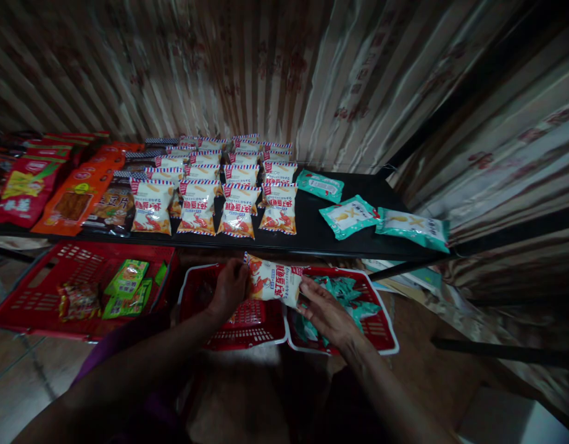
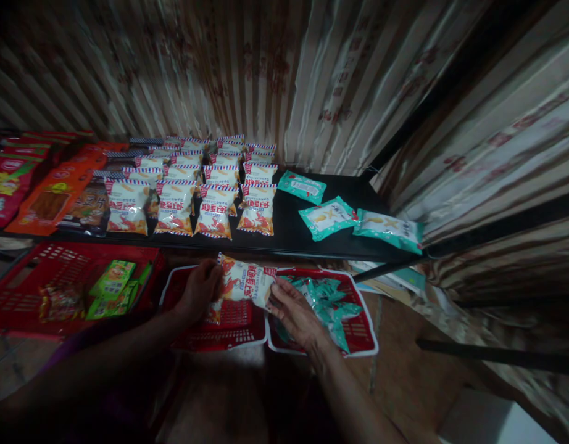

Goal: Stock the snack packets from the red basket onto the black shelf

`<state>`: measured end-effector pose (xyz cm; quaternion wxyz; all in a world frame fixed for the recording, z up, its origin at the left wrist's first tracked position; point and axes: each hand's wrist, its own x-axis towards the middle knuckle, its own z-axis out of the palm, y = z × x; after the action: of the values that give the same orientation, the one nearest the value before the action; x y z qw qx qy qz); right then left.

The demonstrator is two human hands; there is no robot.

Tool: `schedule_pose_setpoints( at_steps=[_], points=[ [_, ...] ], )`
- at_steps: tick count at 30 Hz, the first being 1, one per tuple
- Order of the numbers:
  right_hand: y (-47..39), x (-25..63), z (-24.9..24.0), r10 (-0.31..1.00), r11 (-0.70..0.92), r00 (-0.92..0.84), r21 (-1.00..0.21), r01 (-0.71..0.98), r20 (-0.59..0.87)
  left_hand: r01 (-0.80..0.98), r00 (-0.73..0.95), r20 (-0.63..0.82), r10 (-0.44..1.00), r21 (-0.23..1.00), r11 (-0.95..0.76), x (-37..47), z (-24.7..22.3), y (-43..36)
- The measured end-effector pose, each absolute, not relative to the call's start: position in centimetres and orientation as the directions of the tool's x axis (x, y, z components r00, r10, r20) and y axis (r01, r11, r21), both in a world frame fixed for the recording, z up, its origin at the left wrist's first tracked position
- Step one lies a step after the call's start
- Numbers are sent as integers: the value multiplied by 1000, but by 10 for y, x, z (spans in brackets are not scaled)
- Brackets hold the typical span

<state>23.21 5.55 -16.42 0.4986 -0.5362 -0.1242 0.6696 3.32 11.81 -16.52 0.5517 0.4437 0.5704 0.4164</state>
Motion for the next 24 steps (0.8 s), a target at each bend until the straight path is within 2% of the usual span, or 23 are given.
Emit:
schedule_pose_setpoints(
  at_steps=[5, 14, 19, 24],
  points=[
    [52, 232, -166, 741, -538, 107, -681, -497, -663, 44, 13, -251, 968, 967, 250, 35, -170, 114],
    [53, 240, -177, 768, -453, 216, -750, -481, -602, 90, 73, -212, 975, 975, 205, 33, -170, 109],
    [59, 240, -177, 794, -357, 302, -807, -471, -528, -20, 108, -350, 930, 935, 354, 36, -171, 104],
    [63, 242, -170, 863, -228, 394, -941, -252, -315, -180, 259, -470, 844, 835, 520, 38, -170, 102]
  ],
)
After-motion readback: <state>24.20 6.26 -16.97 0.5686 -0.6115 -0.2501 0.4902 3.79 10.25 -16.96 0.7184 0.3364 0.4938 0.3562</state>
